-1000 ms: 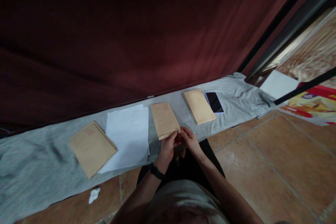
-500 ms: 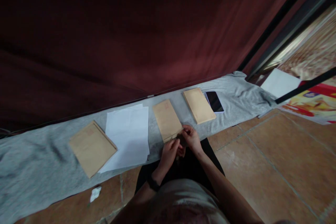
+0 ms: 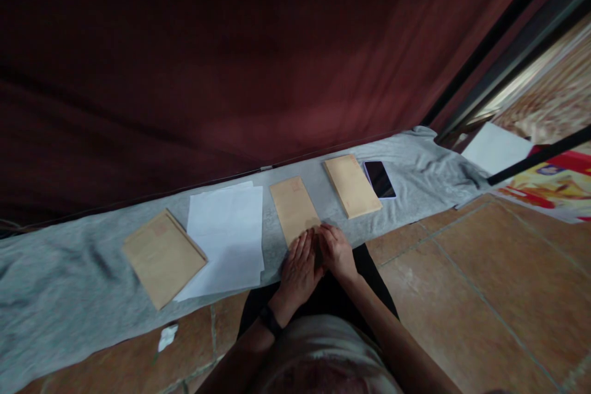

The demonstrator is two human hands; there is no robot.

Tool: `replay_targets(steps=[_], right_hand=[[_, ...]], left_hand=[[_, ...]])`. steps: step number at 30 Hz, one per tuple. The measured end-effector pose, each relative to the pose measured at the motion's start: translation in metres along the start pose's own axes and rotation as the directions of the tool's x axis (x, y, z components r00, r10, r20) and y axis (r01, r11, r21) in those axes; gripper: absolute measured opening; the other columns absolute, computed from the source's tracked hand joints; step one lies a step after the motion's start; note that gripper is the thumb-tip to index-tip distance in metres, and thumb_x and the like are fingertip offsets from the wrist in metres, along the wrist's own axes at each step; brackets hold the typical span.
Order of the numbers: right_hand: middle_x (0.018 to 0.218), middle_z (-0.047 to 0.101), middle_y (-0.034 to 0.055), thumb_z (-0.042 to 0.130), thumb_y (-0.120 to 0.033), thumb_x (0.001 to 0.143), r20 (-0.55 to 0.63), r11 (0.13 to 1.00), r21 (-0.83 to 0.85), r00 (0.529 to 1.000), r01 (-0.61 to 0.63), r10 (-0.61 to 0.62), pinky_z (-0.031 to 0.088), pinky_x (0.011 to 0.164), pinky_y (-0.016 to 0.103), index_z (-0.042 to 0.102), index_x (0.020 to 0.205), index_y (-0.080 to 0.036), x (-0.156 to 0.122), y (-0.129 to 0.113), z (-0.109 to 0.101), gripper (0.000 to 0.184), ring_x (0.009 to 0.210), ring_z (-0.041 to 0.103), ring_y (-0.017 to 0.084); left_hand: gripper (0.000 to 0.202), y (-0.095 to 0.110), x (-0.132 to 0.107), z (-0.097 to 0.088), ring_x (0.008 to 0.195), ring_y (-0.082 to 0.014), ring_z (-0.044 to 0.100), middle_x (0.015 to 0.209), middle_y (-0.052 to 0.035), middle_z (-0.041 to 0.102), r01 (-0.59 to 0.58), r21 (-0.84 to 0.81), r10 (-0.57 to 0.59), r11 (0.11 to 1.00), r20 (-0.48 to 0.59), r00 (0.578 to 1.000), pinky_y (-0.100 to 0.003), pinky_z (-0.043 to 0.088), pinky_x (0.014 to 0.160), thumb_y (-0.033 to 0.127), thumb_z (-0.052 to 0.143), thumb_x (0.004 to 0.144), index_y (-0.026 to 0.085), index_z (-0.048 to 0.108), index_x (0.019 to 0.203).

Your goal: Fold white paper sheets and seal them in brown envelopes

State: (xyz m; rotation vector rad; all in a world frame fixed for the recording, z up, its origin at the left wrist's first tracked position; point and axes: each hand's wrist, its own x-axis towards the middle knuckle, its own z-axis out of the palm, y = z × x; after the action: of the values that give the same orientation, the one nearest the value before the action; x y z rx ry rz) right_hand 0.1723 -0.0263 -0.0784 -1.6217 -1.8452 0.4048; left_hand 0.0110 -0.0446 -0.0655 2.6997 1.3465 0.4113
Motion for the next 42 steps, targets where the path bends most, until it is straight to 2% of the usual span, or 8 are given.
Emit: replay_targets(steps=[3,7,14,19,24,29,35,42], right_hand=[[0.130,0.066,0.0108,0.038,-0.022,0.101,0.054,0.993,0.033,0.991,0.118,-0.119,0.049,0.104,0.043,0.060,0.133,-0.021,-0.008,0.006,-0.001,0.039,0.121,0.060,0.025],[0.140,0.061,0.0101,0.043,-0.021,0.101,0.079,0.971,0.028,0.968,0.238,-0.239,0.046,0.109,0.046,0.055,0.141,-0.020,-0.014,0.013,-0.003,0.042,0.130,0.054,0.025],[0.142,0.059,0.0085,0.045,-0.024,0.101,0.063,0.967,-0.024,0.966,0.254,-0.252,0.044,0.111,0.047,0.053,0.144,-0.022,-0.016,0.010,-0.004,0.043,0.132,0.053,0.025],[0.142,0.059,0.0077,0.045,-0.022,0.101,0.050,0.968,-0.036,0.968,0.249,-0.247,0.044,0.111,0.046,0.053,0.143,-0.021,-0.016,0.010,-0.001,0.043,0.132,0.053,0.024],[0.143,0.059,0.0074,0.046,-0.021,0.100,0.037,0.967,-0.029,0.967,0.253,-0.252,0.044,0.111,0.046,0.051,0.145,-0.022,-0.017,0.014,0.002,0.045,0.133,0.052,0.024],[0.142,0.059,0.0074,0.047,-0.020,0.099,0.028,0.966,-0.029,0.966,0.258,-0.257,0.045,0.110,0.046,0.052,0.144,-0.023,-0.017,0.015,0.002,0.046,0.132,0.052,0.024],[0.141,0.060,0.0083,0.047,-0.019,0.098,0.011,0.964,-0.013,0.964,0.265,-0.265,0.046,0.108,0.047,0.050,0.146,-0.023,-0.018,0.016,0.004,0.048,0.132,0.052,0.024],[0.141,0.059,0.0088,0.047,-0.019,0.098,0.010,0.963,0.003,0.963,0.269,-0.269,0.046,0.108,0.048,0.052,0.144,-0.022,-0.018,0.018,0.008,0.046,0.131,0.053,0.025]], left_hand=[[0.057,-0.010,0.002,-0.003,0.149,-0.0249,0.030,0.158,-0.0157,0.038,-0.032,-0.039,0.033,0.999,0.029,0.999,-0.046,0.032,0.121,0.033,0.036,0.102,0.009,0.033,0.153],[0.052,-0.044,0.020,-0.006,0.149,-0.0210,0.032,0.157,-0.0113,0.041,-0.065,-0.086,0.070,0.994,0.064,0.995,-0.043,0.032,0.122,0.033,0.031,0.104,0.014,0.036,0.152],[0.061,-0.114,0.084,0.005,0.152,-0.0262,0.023,0.161,-0.0147,0.032,0.157,0.054,-0.160,0.986,0.050,0.986,-0.048,0.023,0.124,0.041,0.026,0.103,0.008,0.032,0.154],[0.061,-0.137,0.125,0.008,0.152,-0.0266,0.024,0.161,-0.0133,0.032,0.207,0.123,-0.214,0.971,0.051,0.975,-0.046,0.018,0.125,0.041,0.025,0.103,0.008,0.034,0.154],[0.059,-0.141,0.149,0.007,0.152,-0.0253,0.022,0.163,-0.0067,0.031,0.110,0.134,-0.126,0.985,0.121,0.985,-0.047,0.016,0.125,0.041,0.022,0.103,0.016,0.032,0.156],[0.058,-0.138,0.153,0.010,0.153,-0.0213,0.020,0.163,-0.0031,0.030,-0.005,0.087,-0.008,0.996,0.149,0.989,-0.046,0.014,0.125,0.040,0.022,0.103,0.020,0.028,0.157],[0.056,-0.127,0.137,0.013,0.153,-0.0186,0.020,0.163,-0.0018,0.031,-0.105,0.027,0.098,0.994,0.187,0.978,-0.042,0.012,0.126,0.040,0.022,0.104,0.021,0.032,0.156],[0.055,-0.101,0.102,0.007,0.152,-0.0141,0.021,0.163,-0.0023,0.032,-0.204,-0.083,0.218,0.975,0.233,0.948,-0.037,0.013,0.125,0.040,0.022,0.105,0.021,0.030,0.156]])
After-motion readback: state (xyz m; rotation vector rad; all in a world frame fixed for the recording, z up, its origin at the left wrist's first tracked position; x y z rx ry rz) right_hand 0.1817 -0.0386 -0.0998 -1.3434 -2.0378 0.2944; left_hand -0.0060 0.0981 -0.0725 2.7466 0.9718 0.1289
